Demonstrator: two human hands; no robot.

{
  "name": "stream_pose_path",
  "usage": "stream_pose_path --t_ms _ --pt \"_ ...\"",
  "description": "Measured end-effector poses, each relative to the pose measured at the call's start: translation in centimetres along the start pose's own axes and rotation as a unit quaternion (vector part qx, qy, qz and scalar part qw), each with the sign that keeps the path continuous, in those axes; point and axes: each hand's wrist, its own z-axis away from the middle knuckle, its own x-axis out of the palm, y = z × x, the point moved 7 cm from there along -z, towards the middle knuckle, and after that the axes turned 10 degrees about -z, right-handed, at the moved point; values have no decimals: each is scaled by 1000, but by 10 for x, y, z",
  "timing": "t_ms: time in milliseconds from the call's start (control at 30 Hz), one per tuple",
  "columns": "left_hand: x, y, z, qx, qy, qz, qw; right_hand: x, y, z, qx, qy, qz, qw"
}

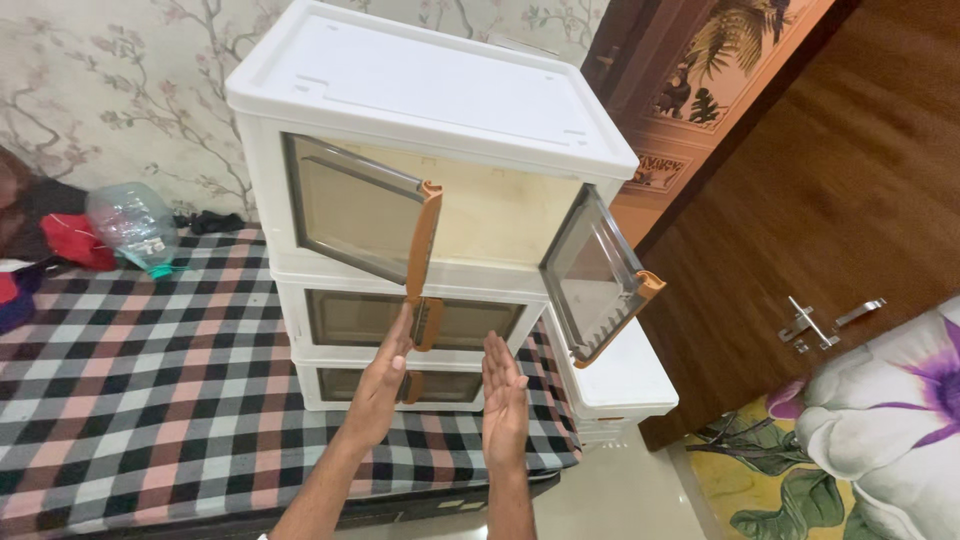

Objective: The person assembles a stackable plastic storage cabinet by placing a lid on the top unit, stacking another unit on top, and securing the latches. They then open and close the transparent doors to test the mechanism.

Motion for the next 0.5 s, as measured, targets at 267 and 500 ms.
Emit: stream_pose_path --t_ms 267,500 --pt "-28 -1 6 -25 31 -28 999 23 13 -13 26 -27 -1 999" --pt "-40 7 1 -27 74 -54 995 30 29 -36 51 -66 3 997"
